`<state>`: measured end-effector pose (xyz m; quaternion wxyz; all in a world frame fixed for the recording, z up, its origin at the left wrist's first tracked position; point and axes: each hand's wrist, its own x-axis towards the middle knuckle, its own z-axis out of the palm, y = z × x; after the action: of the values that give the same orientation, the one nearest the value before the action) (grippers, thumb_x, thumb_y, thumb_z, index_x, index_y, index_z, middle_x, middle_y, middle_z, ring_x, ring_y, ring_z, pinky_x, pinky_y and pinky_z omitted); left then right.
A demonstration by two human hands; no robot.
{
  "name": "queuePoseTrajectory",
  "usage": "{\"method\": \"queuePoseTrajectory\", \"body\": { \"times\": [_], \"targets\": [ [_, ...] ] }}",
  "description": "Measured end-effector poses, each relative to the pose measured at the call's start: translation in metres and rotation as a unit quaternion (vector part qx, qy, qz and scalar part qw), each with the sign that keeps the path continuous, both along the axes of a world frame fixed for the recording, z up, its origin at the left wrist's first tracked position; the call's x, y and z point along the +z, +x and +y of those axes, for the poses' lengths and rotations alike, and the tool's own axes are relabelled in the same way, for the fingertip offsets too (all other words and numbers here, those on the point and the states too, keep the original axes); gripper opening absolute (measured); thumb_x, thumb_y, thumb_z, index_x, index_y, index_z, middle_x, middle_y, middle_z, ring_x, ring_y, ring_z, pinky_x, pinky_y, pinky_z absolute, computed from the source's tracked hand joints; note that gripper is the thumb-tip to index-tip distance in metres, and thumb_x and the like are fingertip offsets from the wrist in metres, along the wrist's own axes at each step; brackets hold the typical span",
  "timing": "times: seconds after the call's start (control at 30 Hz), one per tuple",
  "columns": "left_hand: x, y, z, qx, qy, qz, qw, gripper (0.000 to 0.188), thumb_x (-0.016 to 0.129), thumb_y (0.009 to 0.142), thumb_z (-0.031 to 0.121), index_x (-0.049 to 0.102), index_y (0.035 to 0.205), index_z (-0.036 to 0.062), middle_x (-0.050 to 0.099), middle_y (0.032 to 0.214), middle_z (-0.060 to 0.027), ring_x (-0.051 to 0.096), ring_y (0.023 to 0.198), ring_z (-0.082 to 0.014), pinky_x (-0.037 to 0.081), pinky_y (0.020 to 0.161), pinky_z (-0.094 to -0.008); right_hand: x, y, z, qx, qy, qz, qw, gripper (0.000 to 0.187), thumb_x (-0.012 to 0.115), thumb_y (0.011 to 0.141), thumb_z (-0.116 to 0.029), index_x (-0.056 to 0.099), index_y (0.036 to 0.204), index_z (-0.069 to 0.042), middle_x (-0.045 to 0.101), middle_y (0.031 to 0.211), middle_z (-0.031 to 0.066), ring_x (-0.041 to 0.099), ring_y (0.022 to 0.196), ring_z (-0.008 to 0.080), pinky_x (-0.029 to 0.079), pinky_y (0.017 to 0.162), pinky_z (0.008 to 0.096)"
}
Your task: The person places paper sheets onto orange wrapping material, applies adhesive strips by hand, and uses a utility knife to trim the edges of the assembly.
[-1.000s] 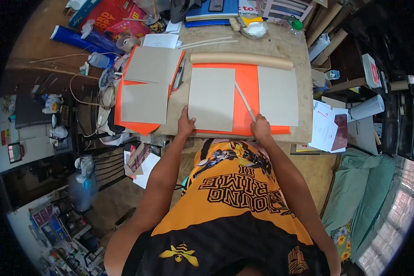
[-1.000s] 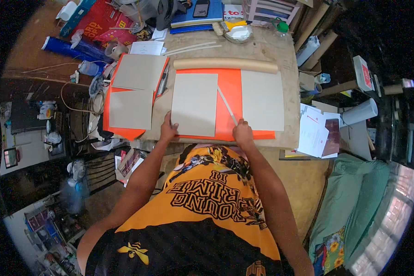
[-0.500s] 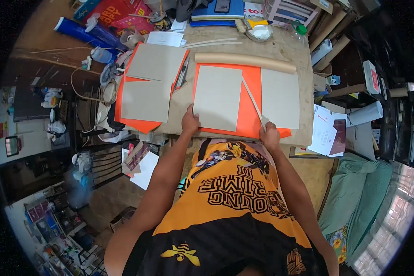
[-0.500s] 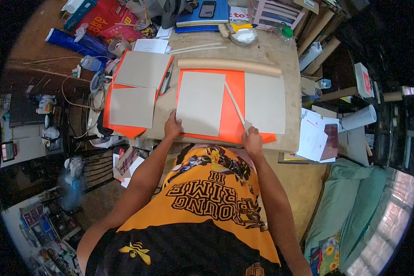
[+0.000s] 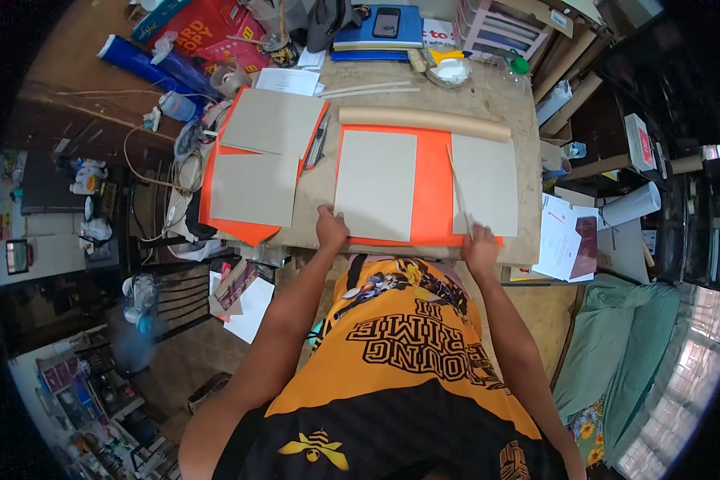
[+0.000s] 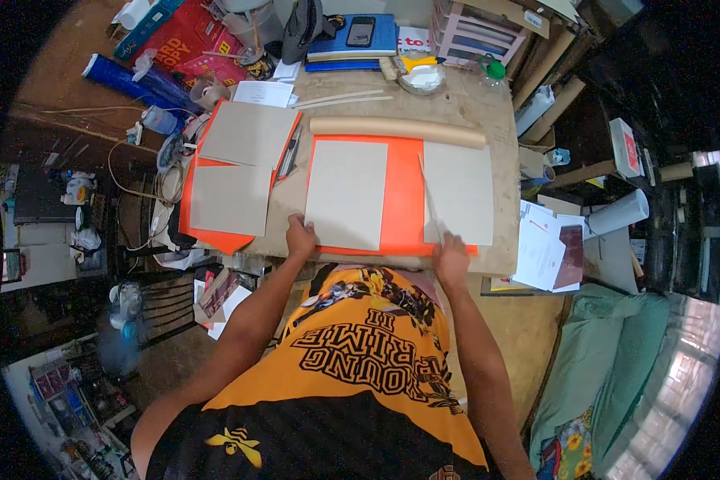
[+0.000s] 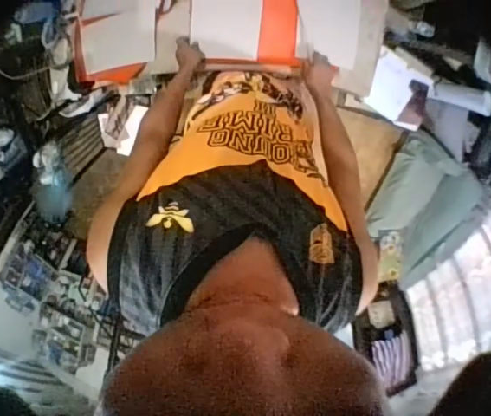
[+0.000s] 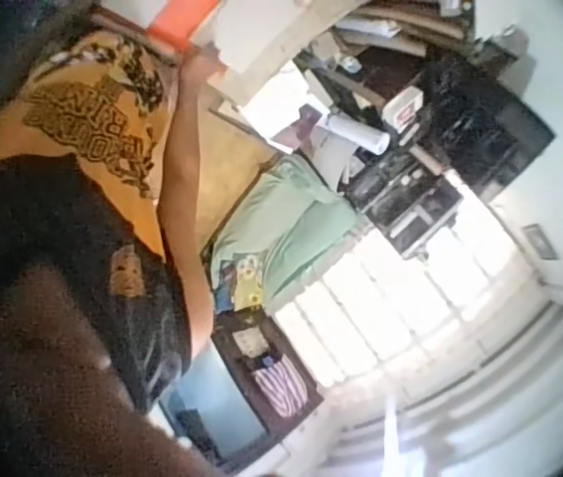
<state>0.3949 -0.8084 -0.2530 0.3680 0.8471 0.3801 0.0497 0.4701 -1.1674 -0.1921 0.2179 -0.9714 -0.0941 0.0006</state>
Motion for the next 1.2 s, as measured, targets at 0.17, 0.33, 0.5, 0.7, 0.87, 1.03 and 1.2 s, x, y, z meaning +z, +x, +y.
{"method": "queuePoseTrajectory", "body": {
  "times": [0.17, 0.33, 0.5, 0.7, 0.87, 1.03, 1.2],
  "targets": [
    [0.035, 0.007, -0.003, -0.065, 0.003, 0.086, 0.994, 0.037, 0.069, 0.079, 0.021, 0.054, 0.108, 0.0033, 0.063, 0.096, -0.0187, 0.061, 0.088, -0.0367, 0.047, 0.078, -0.0429, 0.001, 0.014, 0.065, 0.2, 0.056, 0.005, 0.978, 0.036, 0.056, 0.079, -0.011, 0.053, 0.112, 0.003, 0.051, 0.107, 0.0206, 0.05, 0.1, 0.0368, 0.045, 0.082, 0.0456],
    [0.017, -0.001, 0.021, -0.108, 0.078, 0.069, 0.989, 0.032, 0.074, 0.072, 0.023, 0.063, 0.099, 0.0109, 0.067, 0.086, -0.009, 0.065, 0.084, -0.0283, 0.051, 0.074, -0.0402, -0.022, 0.012, 0.115, 0.135, 0.096, 0.213, 0.963, 0.042, 0.057, 0.074, -0.008, 0.054, 0.113, 0.006, 0.049, 0.109, 0.024, 0.052, 0.099, 0.037, 0.045, 0.087, 0.0422],
    [0.02, 0.003, 0.02, -0.1, 0.046, 0.112, 0.988, 0.032, 0.076, 0.069, 0.023, 0.064, 0.097, 0.0127, 0.068, 0.085, -0.005, 0.066, 0.083, -0.0256, 0.052, 0.074, -0.0385, -0.041, 0.007, 0.107, 0.156, 0.127, 0.207, 0.958, 0.053, 0.058, 0.07, -0.005, 0.049, 0.122, 0.007, 0.047, 0.108, 0.0249, 0.05, 0.102, 0.0387, 0.045, 0.089, 0.0425],
    [0.02, -0.007, 0.024, -0.099, 0.01, 0.112, 0.989, 0.03, 0.077, 0.067, 0.023, 0.066, 0.092, 0.0117, 0.068, 0.079, -0.0036, 0.066, 0.078, -0.0227, 0.052, 0.072, -0.0373, -0.043, -0.006, 0.1, 0.209, 0.044, 0.17, 0.962, 0.062, 0.058, 0.07, -0.003, 0.04, 0.128, 0.01, 0.042, 0.11, 0.0245, 0.047, 0.104, 0.0393, 0.046, 0.088, 0.0416],
    [0.016, -0.01, 0.025, -0.109, 0.009, 0.088, 0.99, 0.03, 0.079, 0.065, 0.022, 0.066, 0.089, 0.0097, 0.068, 0.076, -0.0043, 0.066, 0.074, -0.022, 0.052, 0.069, -0.0351, -0.054, -0.009, 0.099, 0.227, 0.01, 0.154, 0.962, 0.066, 0.061, 0.072, -0.007, 0.036, 0.131, 0.008, 0.039, 0.112, 0.022, 0.046, 0.107, 0.0373, 0.047, 0.088, 0.0411],
    [0.007, -0.013, 0.033, -0.125, 0.001, 0.082, 0.989, 0.03, 0.079, 0.065, 0.022, 0.066, 0.087, 0.0086, 0.068, 0.074, -0.0049, 0.066, 0.071, -0.022, 0.052, 0.069, -0.035, -0.047, -0.009, 0.1, 0.243, -0.016, 0.176, 0.954, 0.069, 0.066, 0.071, -0.009, 0.037, 0.132, 0.008, 0.04, 0.111, 0.0189, 0.048, 0.105, 0.0343, 0.047, 0.088, 0.0393],
    [0.012, -0.009, 0.038, -0.133, -0.045, 0.086, 0.986, 0.031, 0.081, 0.063, 0.022, 0.065, 0.085, 0.0069, 0.068, 0.072, -0.0055, 0.066, 0.07, -0.02, 0.052, 0.068, -0.0334, -0.045, -0.011, 0.097, 0.236, 0.006, 0.17, 0.957, 0.072, 0.069, 0.071, -0.011, 0.036, 0.133, 0.007, 0.04, 0.112, 0.0176, 0.046, 0.106, 0.0321, 0.045, 0.091, 0.0373]
  ]
}}
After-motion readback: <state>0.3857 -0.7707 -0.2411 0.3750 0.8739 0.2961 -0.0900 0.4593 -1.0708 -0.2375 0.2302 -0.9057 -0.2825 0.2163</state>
